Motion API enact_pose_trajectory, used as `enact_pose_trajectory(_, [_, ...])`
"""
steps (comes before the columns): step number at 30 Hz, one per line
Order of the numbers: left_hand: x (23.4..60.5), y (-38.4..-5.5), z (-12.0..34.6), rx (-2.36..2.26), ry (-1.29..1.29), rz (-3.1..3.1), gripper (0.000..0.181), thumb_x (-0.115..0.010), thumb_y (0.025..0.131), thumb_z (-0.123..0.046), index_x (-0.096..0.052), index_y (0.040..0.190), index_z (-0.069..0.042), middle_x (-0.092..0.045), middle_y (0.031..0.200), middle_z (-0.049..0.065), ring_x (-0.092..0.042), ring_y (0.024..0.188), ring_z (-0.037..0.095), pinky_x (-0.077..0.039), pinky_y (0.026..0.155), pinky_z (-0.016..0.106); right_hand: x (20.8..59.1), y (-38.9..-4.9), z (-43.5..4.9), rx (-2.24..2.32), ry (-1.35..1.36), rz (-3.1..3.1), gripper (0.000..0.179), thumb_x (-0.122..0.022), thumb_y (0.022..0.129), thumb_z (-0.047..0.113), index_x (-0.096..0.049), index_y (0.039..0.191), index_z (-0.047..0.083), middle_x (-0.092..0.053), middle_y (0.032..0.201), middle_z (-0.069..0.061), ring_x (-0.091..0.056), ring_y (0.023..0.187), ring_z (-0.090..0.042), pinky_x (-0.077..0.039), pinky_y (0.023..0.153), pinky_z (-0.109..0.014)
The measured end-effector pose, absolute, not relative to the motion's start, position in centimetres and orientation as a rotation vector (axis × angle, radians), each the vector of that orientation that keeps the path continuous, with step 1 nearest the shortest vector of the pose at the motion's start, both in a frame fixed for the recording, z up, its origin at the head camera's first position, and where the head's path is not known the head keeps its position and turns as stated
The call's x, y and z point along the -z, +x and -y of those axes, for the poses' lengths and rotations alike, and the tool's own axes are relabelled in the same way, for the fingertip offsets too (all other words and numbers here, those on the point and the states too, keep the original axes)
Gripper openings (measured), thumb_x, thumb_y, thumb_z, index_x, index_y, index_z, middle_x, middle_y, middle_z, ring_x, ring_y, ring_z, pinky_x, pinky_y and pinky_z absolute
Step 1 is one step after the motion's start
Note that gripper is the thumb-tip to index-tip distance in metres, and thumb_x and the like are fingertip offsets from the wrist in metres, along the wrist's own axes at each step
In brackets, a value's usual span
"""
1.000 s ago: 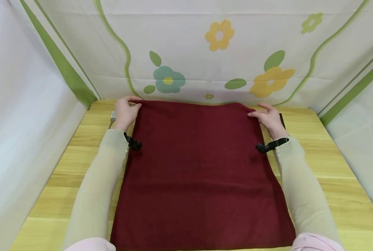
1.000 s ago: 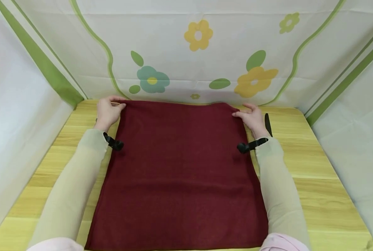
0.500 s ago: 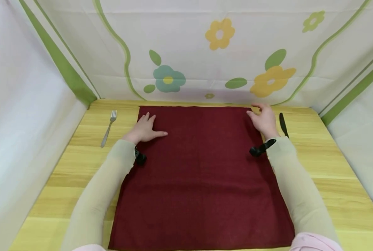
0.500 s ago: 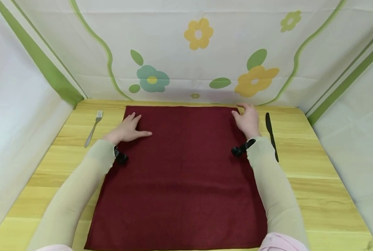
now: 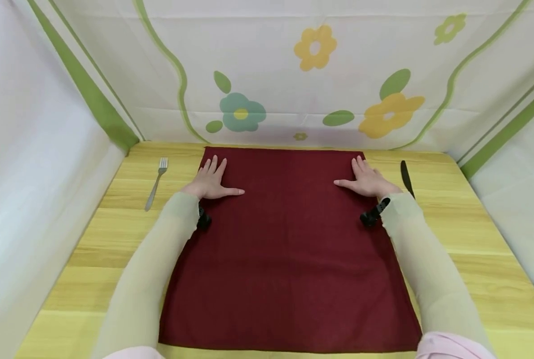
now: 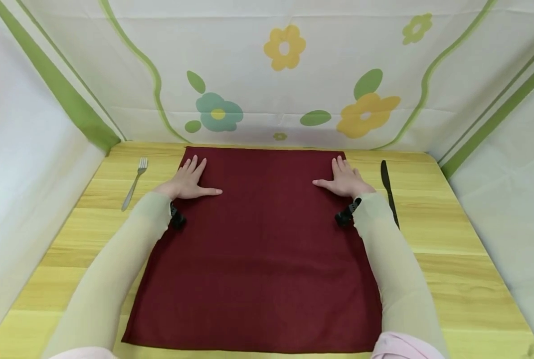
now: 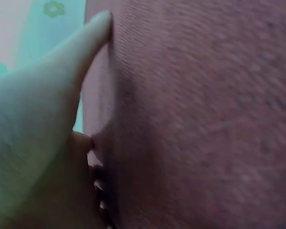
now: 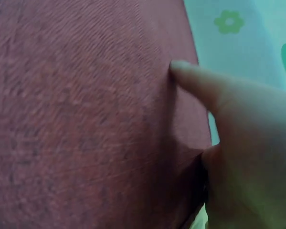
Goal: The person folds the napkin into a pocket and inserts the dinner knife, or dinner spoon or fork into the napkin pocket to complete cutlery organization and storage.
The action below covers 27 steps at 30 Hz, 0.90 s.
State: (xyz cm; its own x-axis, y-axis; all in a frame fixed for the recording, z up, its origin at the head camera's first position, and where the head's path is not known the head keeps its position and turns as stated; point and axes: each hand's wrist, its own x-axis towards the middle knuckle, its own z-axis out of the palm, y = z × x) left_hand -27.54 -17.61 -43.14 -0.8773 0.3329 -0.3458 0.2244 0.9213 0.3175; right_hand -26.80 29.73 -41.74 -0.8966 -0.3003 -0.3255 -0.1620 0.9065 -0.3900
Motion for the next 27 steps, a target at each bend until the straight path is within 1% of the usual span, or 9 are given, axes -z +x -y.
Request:
enact_pose_trajectory(3, [43.2, -27.9, 17.5, -0.37, 0.391, -2.664, 0.125, -0.053, 0.085, -0.081, 0.014, 0.161, -0.01, 0.023, 0.164, 0.019, 0.021, 0.15, 0.037, 0.007, 0.12, 0.053, 42.9, -27.5, -30.4, 0.489, -0.301, -2.689, 0.117, -0.046, 0.094, 0.075, 0.009, 0.158, -0.006, 0.016, 0.164, -0.026, 0.014, 0.151, -0.042, 0.006, 0.116, -0.065])
enact_pose_trajectory(6, [42.6, -27.8, 17.3, -0.348, 0.367, -2.652, 0.123, -0.052, 0.085, -0.082, 0.015, 0.161, -0.013, 0.024, 0.164, 0.018, 0.022, 0.15, 0.035, 0.007, 0.12, 0.051, 44.0, -28.4, -30.8, 0.479, -0.282, -2.691, 0.125, -0.043, 0.087, 0.085, 0.014, 0.158, -0.001, 0.022, 0.164, -0.021, 0.02, 0.15, -0.038, 0.011, 0.115, -0.065])
enact_pose_trajectory(7, [42.3, -27.7, 17.2, -0.348, 0.366, -2.651, 0.122, -0.052, 0.086, -0.08, 0.015, 0.161, -0.012, 0.024, 0.164, 0.018, 0.022, 0.15, 0.035, 0.007, 0.12, 0.052, 44.3, -28.7, -30.9, 0.472, -0.275, -2.695, 0.126, -0.042, 0.086, 0.087, 0.014, 0.158, 0.0, 0.022, 0.164, -0.02, 0.02, 0.15, -0.036, 0.011, 0.115, -0.064])
enact_pose_trajectory(10, [41.7, -27.4, 16.9, -0.355, 0.371, -2.664, 0.119, -0.054, 0.089, -0.076, 0.011, 0.162, -0.009, 0.02, 0.165, 0.02, 0.019, 0.151, 0.037, 0.005, 0.121, 0.053, 44.6, -28.9, -31.0, 0.487, -0.273, -2.708, 0.128, -0.042, 0.085, 0.088, 0.013, 0.158, -0.001, 0.02, 0.164, -0.021, 0.02, 0.15, -0.037, 0.012, 0.115, -0.064])
enact_pose_trajectory(14, [41.4, -27.0, 16.8, -0.362, 0.401, -2.708, 0.115, -0.056, 0.091, -0.071, 0.004, 0.163, -0.005, 0.012, 0.166, 0.023, 0.011, 0.152, 0.04, 0.001, 0.121, 0.054, 44.1, -28.2, -30.6, 0.505, -0.318, -2.736, 0.125, -0.043, 0.088, 0.084, 0.007, 0.158, -0.005, 0.014, 0.164, -0.026, 0.017, 0.15, -0.041, 0.009, 0.115, -0.064])
enact_pose_trajectory(18, [41.1, -25.9, 16.7, -0.384, 0.487, -2.75, 0.117, -0.058, 0.089, -0.074, -0.001, 0.163, -0.003, 0.006, 0.167, 0.023, 0.006, 0.152, 0.04, -0.001, 0.121, 0.055, 43.0, -26.4, -29.8, 0.514, -0.406, -2.772, 0.121, -0.047, 0.091, 0.079, 0.003, 0.158, -0.009, 0.009, 0.163, -0.031, 0.013, 0.15, -0.046, 0.005, 0.116, -0.066])
enact_pose_trajectory(20, [40.8, -24.8, 16.6, -0.386, 0.549, -2.763, 0.119, -0.059, 0.087, -0.076, -0.003, 0.163, -0.005, 0.004, 0.168, 0.021, 0.005, 0.153, 0.039, -0.002, 0.121, 0.056, 42.4, -25.0, -29.4, 0.495, -0.452, -2.801, 0.119, -0.049, 0.091, 0.077, -0.001, 0.159, -0.008, 0.005, 0.164, -0.031, 0.009, 0.15, -0.046, 0.001, 0.117, -0.064])
enact_pose_trajectory(22, [40.5, -23.3, 16.6, -0.387, 0.624, -2.771, 0.12, -0.061, 0.085, -0.077, -0.005, 0.164, -0.006, 0.002, 0.168, 0.021, 0.003, 0.153, 0.04, -0.004, 0.121, 0.056, 41.6, -23.3, -28.8, 0.481, -0.499, -2.824, 0.116, -0.053, 0.092, 0.073, -0.006, 0.159, -0.008, 0.0, 0.165, -0.03, 0.003, 0.151, -0.046, -0.003, 0.118, -0.064])
enact_pose_trajectory(27, [40.4, -18.0, 17.3, -0.387, 0.792, -2.79, 0.117, -0.062, 0.085, -0.077, -0.011, 0.164, -0.007, -0.003, 0.168, 0.019, -0.003, 0.153, 0.039, -0.008, 0.12, 0.057, 40.9, -17.7, -27.9, 0.41, -0.636, -2.879, 0.107, -0.057, 0.094, 0.069, -0.014, 0.161, -0.003, -0.007, 0.167, -0.024, -0.005, 0.152, -0.044, -0.011, 0.118, -0.063])
